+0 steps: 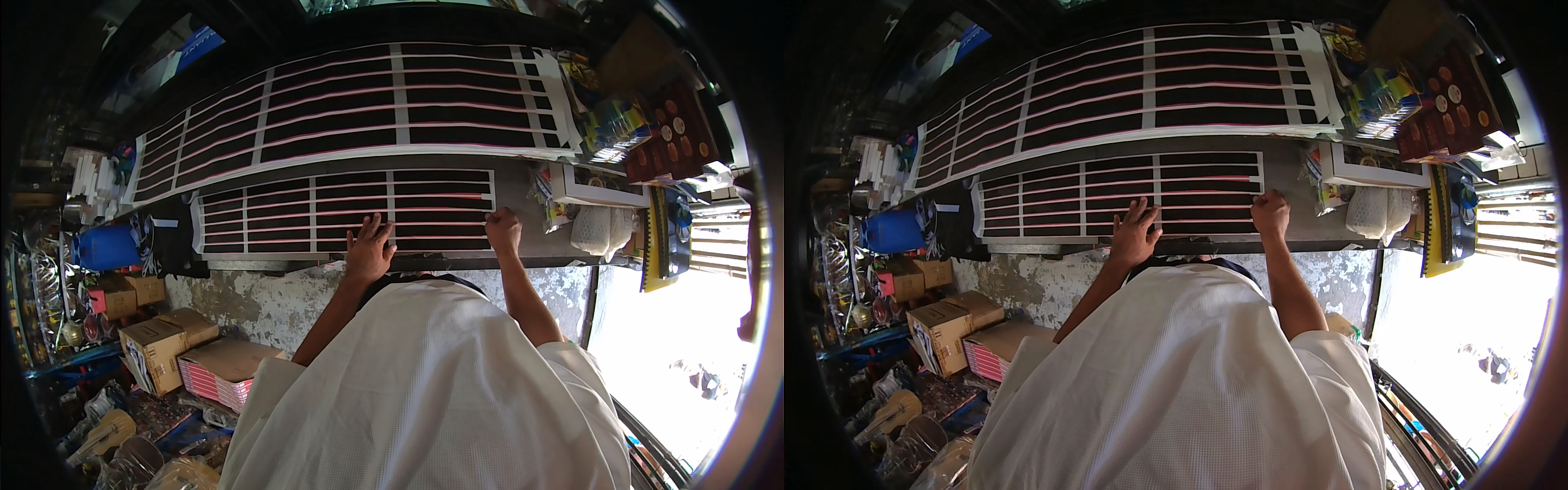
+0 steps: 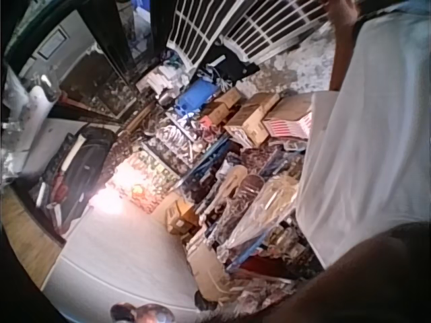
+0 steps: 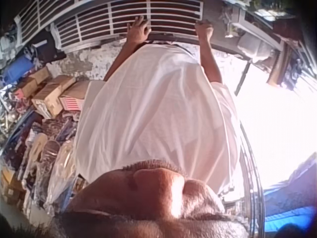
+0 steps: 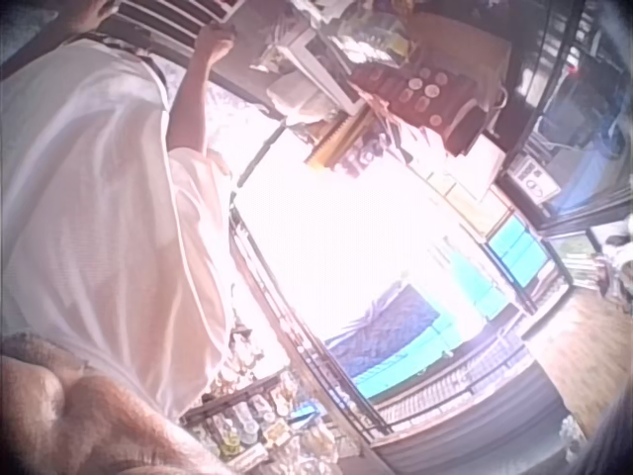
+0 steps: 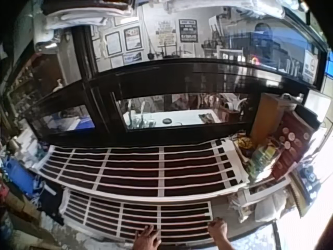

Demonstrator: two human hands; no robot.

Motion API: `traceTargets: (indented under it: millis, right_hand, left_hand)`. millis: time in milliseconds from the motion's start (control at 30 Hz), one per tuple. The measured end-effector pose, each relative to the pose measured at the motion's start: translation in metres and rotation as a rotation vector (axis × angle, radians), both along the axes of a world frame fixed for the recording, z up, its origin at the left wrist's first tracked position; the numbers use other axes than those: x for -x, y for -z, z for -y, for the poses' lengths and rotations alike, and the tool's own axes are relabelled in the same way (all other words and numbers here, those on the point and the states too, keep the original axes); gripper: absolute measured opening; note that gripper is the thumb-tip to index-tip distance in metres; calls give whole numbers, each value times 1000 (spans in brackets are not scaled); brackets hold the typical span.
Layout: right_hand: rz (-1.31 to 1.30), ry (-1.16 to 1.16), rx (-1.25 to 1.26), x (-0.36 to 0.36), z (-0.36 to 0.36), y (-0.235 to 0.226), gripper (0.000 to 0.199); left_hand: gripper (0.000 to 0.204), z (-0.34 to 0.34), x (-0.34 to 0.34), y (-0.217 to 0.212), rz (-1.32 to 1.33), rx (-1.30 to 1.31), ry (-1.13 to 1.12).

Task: The person aligns and secures multiple solar panel frames on a workbench using both hands. They repeatedly adjust the frames to ensure proper alignment and press down on the edges to secure them in place.

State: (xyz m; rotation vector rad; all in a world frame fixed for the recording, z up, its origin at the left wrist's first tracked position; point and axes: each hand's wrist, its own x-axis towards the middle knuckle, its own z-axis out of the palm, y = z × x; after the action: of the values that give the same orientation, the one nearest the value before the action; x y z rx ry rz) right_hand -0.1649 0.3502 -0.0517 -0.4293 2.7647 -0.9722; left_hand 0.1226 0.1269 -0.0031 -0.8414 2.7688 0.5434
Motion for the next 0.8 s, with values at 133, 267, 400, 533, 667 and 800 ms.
traceTargets:
  millis: [133,267,400,533,667,800]
  right_hand:
    - [-4,5,3,1,-1,1,20]
    - [-40,-28,-34,8,-6,11,21]
    - [-44,-67,-30,15,-9,35,20]
    - [156,18,-58,13,3,40,23]
    - [66,114,-110,5,26,14,37]
    - [93,168,-40,-1,27,-3,36]
  left_hand:
    - [66,0,1,-4,2,-15,-7]
    - [66,1,1,-2,-31,91,54]
    - [69,16,6,8,-305,223,90]
    - [62,38,23,11,-295,178,140]
    - [70,44,37,1,54,29,73]
    - [66,43,40,-8,98,-41,43]
